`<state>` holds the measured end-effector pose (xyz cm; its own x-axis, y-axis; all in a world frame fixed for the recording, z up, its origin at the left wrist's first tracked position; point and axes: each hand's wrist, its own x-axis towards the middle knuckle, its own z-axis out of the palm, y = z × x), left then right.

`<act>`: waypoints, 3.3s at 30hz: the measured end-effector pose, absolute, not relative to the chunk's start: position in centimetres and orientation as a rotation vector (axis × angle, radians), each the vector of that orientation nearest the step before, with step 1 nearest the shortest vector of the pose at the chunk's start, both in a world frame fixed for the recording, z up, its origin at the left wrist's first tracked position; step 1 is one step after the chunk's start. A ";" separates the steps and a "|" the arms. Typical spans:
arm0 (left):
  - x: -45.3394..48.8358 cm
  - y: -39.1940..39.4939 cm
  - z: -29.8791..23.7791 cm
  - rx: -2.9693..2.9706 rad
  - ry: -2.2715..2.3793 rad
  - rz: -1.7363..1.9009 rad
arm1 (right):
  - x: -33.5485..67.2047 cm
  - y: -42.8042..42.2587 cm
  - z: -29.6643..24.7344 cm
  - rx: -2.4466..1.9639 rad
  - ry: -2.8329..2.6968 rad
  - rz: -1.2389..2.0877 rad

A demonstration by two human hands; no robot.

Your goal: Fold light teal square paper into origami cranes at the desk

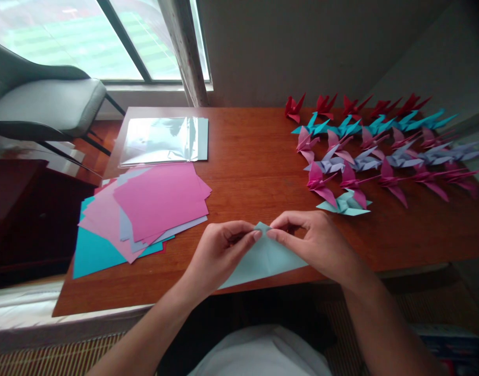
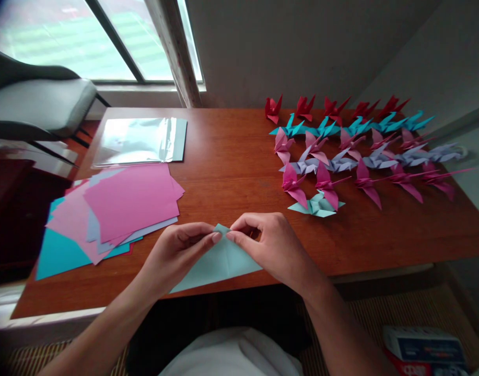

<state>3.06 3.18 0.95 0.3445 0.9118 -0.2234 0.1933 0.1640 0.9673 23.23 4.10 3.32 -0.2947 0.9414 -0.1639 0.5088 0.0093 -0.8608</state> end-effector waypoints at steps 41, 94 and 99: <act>2.4 4.4 0.2 1.433 1.160 0.639 | 22.8 5.7 2.0 -1.462 -1.793 1.351; 7.2 -4.4 -3.0 2.774 1.408 0.095 | 20.7 6.9 -2.2 -1.635 -2.109 0.475; 7.2 -4.4 -3.0 2.724 1.401 0.101 | 20.7 7.3 -2.1 -1.703 -2.177 0.397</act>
